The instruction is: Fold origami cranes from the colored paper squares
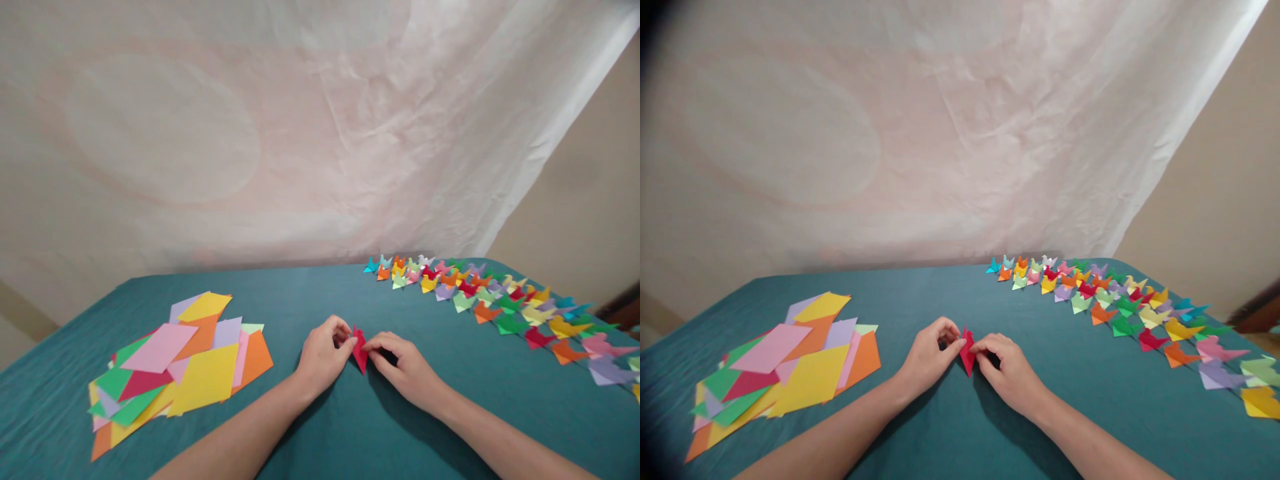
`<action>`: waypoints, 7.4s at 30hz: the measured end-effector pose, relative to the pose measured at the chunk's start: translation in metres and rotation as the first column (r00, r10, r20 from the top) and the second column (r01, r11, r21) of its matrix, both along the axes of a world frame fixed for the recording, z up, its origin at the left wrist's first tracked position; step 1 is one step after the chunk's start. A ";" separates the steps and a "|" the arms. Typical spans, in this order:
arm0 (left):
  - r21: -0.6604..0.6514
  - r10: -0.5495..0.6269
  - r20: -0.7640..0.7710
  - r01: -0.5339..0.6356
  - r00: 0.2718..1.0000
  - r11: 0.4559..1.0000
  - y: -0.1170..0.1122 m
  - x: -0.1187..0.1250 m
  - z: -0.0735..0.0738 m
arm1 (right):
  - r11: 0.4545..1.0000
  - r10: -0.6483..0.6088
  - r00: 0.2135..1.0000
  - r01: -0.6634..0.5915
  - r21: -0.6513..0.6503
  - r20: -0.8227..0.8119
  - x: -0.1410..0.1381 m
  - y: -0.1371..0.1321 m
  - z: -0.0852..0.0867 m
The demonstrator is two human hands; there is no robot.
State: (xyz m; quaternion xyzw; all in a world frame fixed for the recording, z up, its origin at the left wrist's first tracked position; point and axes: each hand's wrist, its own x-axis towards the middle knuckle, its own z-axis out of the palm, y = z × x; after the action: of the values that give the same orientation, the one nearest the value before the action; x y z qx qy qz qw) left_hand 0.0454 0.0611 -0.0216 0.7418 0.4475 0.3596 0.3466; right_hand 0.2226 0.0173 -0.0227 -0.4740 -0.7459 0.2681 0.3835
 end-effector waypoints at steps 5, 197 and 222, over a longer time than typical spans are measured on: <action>0.047 -0.038 -0.090 0.042 0.995 0.998 0.003 -0.002 -0.001 | 0.998 0.040 0.996 -0.043 0.038 0.078 0.001 0.001 0.000; 0.457 0.069 -0.790 0.511 0.609 0.728 -0.021 -0.015 0.021 | 0.937 -0.121 0.632 -0.183 0.299 0.765 0.002 -0.005 0.001; 0.464 0.061 -0.804 0.561 0.591 0.685 -0.021 -0.016 0.022 | 0.918 -0.147 0.620 -0.205 0.340 0.771 0.002 -0.001 -0.001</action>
State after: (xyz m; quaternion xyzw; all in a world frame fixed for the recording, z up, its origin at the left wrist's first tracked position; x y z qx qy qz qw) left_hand 0.0293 0.0404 0.0002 0.9519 0.2659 0.0876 -0.1243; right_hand 0.2251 0.0161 -0.0232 -0.4427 -0.8832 -0.1155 0.1029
